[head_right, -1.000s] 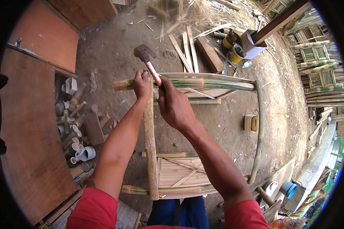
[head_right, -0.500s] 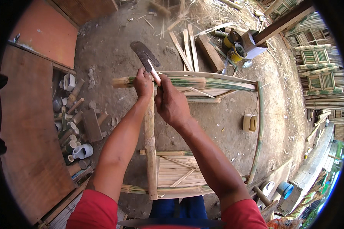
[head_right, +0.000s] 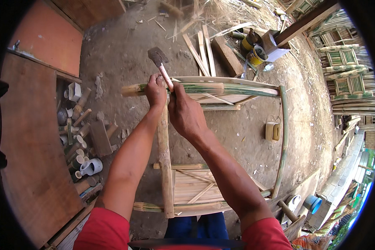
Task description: The person assembles a bamboo frame by hammering nails into joints. They position bamboo poles, drive nails with a hammer, and reposition the frame to continue fastening multiple joints.
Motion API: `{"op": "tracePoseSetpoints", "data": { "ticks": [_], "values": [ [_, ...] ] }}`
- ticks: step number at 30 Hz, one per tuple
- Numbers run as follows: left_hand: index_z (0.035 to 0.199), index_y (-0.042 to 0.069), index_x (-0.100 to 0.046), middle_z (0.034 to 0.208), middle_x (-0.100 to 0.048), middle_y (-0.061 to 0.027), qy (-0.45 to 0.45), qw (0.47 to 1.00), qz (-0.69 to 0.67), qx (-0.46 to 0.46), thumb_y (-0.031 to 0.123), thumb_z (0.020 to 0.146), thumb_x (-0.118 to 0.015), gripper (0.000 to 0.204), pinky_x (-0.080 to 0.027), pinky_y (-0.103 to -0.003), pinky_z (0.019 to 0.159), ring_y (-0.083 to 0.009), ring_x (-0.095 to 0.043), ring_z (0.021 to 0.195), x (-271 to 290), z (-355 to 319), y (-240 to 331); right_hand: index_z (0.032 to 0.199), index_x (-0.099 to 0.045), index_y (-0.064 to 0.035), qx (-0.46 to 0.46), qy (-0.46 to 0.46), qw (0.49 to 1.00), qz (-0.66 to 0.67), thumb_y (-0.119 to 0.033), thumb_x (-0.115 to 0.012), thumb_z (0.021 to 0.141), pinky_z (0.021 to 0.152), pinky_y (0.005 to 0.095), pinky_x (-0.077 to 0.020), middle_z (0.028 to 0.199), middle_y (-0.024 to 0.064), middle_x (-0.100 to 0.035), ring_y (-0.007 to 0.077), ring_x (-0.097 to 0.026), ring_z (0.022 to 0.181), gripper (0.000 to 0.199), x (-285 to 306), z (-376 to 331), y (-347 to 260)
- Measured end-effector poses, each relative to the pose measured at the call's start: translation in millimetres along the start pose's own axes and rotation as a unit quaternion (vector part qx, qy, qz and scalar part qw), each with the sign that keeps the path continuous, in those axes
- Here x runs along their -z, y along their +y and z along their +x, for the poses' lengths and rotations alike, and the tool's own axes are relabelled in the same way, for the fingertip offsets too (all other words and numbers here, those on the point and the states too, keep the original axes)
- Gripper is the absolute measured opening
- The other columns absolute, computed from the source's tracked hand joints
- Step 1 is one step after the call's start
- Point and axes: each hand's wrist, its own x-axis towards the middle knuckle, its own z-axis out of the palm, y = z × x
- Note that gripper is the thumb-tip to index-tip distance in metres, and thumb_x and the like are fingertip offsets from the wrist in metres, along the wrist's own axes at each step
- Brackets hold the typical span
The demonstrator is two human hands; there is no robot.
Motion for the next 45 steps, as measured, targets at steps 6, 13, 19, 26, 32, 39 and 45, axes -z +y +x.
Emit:
{"op": "tracePoseSetpoints", "data": {
  "ticks": [6,13,19,26,32,39,45],
  "values": [
    [0.106,0.004,-0.068,0.099,-0.072,-0.0206,0.02,0.999,0.005,-0.039,0.012,0.098,-0.057,0.016,-0.052,-0.049,0.082,-0.0424,-0.068,0.093,-3.3,2.6,-3.0,0.122,-0.046,-0.0074,-0.05,0.011,0.997,-0.065,-0.017,-0.049,0.103,0.066,0.061,-0.0435,0.081,0.0308,-0.065,0.0544,-0.062,0.08,0.022,-10.2,3.6,11.1],
    [0.115,0.002,-0.068,0.109,-0.071,-0.0224,-0.016,0.999,0.003,-0.035,0.001,0.092,-0.055,0.026,-0.053,-0.048,0.087,-0.0418,-0.068,0.102,-1.4,1.7,-9.0,0.124,-0.047,-0.007,-0.071,-0.016,0.996,-0.057,-0.018,-0.048,0.103,0.067,0.0606,-0.0446,0.082,0.0299,-0.065,0.053,-0.063,0.081,0.024,-16.9,-3.3,12.6],
    [0.136,0.0,-0.055,0.125,-0.066,-0.026,0.034,0.998,0.007,-0.048,-0.008,0.09,-0.051,0.047,-0.052,-0.046,0.098,-0.042,-0.065,0.115,-1.5,0.0,-11.9,0.127,-0.047,-0.0054,-0.096,-0.005,0.995,-0.022,-0.016,-0.05,0.102,0.068,0.059,-0.046,0.086,0.0315,-0.065,0.0535,-0.062,0.081,0.027,-19.6,-7.5,7.3],
    [0.143,-0.002,-0.047,0.131,-0.063,-0.0284,0.008,1.0,0.011,-0.02,-0.01,0.089,-0.046,0.055,-0.051,-0.046,0.101,-0.0406,-0.062,0.123,-1.1,-0.5,-9.9,0.127,-0.048,-0.0044,-0.061,0.077,0.994,0.051,-0.015,-0.049,0.103,0.068,0.059,-0.0459,0.085,0.0321,-0.065,0.0542,-0.062,0.083,0.026,-22.1,-3.0,-1.6],
    [0.146,-0.002,-0.043,0.133,-0.062,-0.0283,0.001,0.999,-0.037,-0.01,-0.013,0.088,-0.043,0.059,-0.05,-0.046,0.102,-0.0394,-0.062,0.123,1.5,0.6,-8.1,0.128,-0.048,-0.0116,-0.06,0.038,0.997,-0.01,-0.018,-0.052,0.1,0.07,0.0635,-0.0464,0.088,0.0299,-0.067,0.053,-0.063,0.08,0.03,-29.9,-1.0,13.4],
    [0.149,-0.001,-0.039,0.134,-0.062,-0.0278,0.002,0.999,-0.042,0.001,-0.01,0.092,-0.043,0.059,-0.051,-0.045,0.103,-0.0393,-0.061,0.125,0.2,-0.3,-7.7,0.127,-0.047,-0.0119,-0.104,0.027,0.993,-0.037,-0.02,-0.05,0.101,0.072,0.0631,-0.0472,0.09,0.0289,-0.068,0.0529,-0.063,0.083,0.027,-35.3,-2.2,26.9],
    [0.149,-0.002,-0.038,0.133,-0.062,-0.0285,0.009,0.999,-0.042,-0.014,-0.01,0.091,-0.044,0.059,-0.052,-0.046,0.101,-0.0405,-0.062,0.123,-0.9,-1.1,-13.2,0.122,-0.049,-0.007,-0.106,-0.048,0.99,-0.085,-0.027,-0.047,0.104,0.072,0.0624,-0.0439,0.084,0.0297,-0.067,0.0535,-0.062,0.081,0.027,-29.2,1.5,23.7]
  ]
}}
